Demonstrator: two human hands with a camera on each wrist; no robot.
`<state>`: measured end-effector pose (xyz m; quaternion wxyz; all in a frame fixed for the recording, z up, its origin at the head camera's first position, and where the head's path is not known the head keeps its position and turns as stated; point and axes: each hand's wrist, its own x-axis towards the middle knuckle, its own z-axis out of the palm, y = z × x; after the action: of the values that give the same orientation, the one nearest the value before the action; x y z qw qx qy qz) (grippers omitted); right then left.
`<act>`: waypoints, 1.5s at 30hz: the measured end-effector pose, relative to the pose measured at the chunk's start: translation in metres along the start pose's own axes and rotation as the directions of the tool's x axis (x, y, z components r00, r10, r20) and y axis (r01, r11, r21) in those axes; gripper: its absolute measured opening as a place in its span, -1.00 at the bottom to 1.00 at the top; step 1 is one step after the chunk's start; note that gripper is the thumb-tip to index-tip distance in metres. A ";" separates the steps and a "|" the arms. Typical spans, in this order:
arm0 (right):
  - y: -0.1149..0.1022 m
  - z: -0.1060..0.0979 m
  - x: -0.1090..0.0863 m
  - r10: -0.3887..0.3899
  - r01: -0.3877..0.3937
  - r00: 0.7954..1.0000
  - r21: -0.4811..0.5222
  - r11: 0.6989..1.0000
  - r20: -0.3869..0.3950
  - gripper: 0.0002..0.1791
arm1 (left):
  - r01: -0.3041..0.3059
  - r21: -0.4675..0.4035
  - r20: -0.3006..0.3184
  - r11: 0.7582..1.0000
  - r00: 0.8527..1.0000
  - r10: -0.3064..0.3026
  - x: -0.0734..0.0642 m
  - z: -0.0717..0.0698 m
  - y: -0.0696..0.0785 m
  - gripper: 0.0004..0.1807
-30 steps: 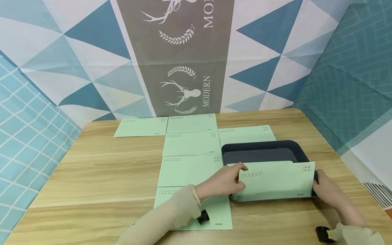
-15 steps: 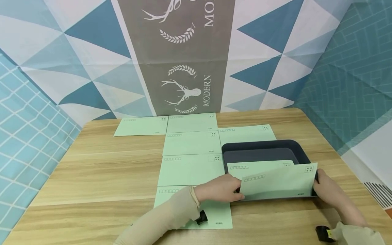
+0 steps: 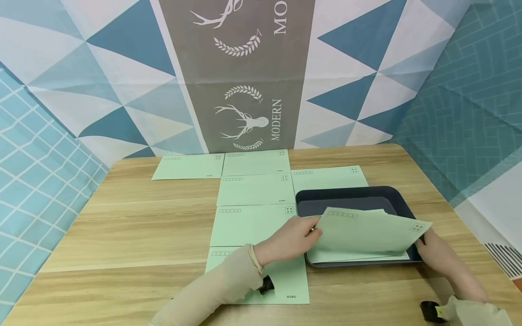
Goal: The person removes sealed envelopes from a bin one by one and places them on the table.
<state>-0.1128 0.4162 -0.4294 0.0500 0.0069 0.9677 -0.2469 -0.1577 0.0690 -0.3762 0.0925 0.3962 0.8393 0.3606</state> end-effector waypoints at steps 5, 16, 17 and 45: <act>-0.003 -0.002 0.003 0.018 -0.018 1.000 -0.028 0.999 0.010 -0.59 | -0.027 -0.074 -0.139 0.997 0.990 0.017 0.000 -0.014 -0.003 -0.82; -0.007 -0.006 0.004 0.043 -0.042 0.999 -0.066 0.997 0.018 -0.73 | -0.019 -0.308 -0.384 0.951 0.917 -0.106 -0.003 -0.063 -0.011 -0.72; -0.007 -0.006 0.004 0.042 -0.041 0.999 -0.067 0.997 0.017 -0.73 | -0.020 -0.319 -0.408 0.947 0.905 -0.118 -0.004 -0.070 -0.014 -0.71; -0.006 -0.008 0.006 0.070 -0.067 0.997 -0.085 0.994 0.028 -0.72 | -0.084 -0.446 -0.801 0.891 0.482 -0.355 -0.069 -0.186 -0.071 -0.75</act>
<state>-0.1193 0.4148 -0.4204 0.0735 0.0341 0.9756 -0.2043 -0.2362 -0.1105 -0.2993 -0.2289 0.0600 0.6989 0.6750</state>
